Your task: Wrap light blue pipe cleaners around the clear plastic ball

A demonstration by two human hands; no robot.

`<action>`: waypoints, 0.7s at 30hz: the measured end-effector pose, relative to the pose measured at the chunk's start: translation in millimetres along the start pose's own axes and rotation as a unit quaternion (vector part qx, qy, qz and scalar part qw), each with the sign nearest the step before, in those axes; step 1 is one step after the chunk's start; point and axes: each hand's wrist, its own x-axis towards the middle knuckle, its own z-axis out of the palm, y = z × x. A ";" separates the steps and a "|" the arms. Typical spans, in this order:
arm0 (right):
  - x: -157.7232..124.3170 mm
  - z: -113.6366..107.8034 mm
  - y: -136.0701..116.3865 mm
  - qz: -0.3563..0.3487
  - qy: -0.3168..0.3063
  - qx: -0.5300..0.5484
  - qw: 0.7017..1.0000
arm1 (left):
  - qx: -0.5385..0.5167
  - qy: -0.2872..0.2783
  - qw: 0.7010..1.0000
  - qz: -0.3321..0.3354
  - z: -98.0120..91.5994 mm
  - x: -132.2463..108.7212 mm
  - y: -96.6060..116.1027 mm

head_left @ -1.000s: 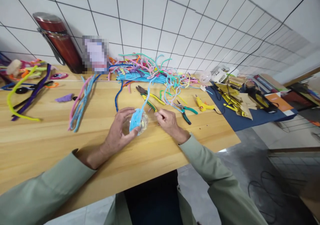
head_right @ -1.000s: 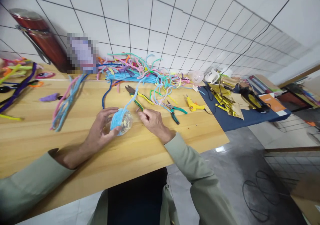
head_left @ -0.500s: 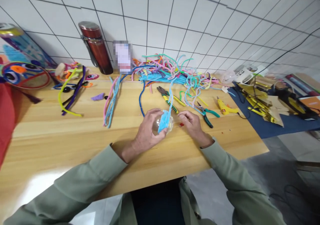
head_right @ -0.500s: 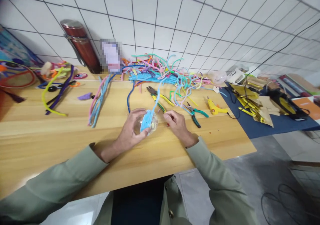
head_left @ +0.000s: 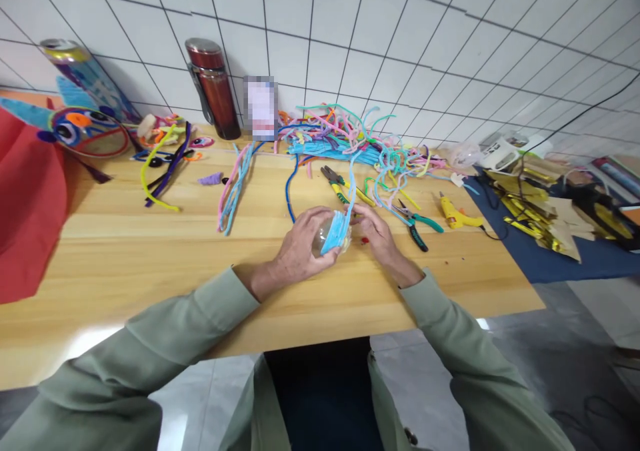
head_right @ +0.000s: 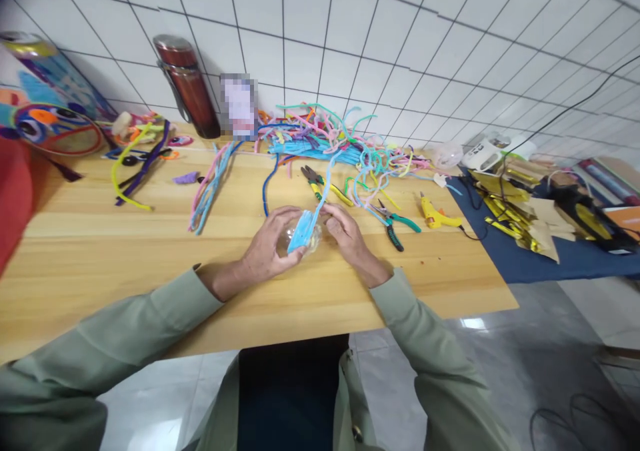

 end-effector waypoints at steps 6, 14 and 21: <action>-3.7 7.1 -4.1 0.005 0.002 0.066 0.998 | 0.039 -0.011 0.999 0.037 -0.3 -1.6 0.0; -1.0 10.3 -10.0 0.050 -0.043 0.172 0.983 | 0.042 -0.035 0.997 0.057 -4.1 -3.9 3.7; -2.0 7.9 -7.9 0.050 -0.056 0.198 0.977 | 0.066 -0.046 0.993 0.083 -7.8 -2.4 11.7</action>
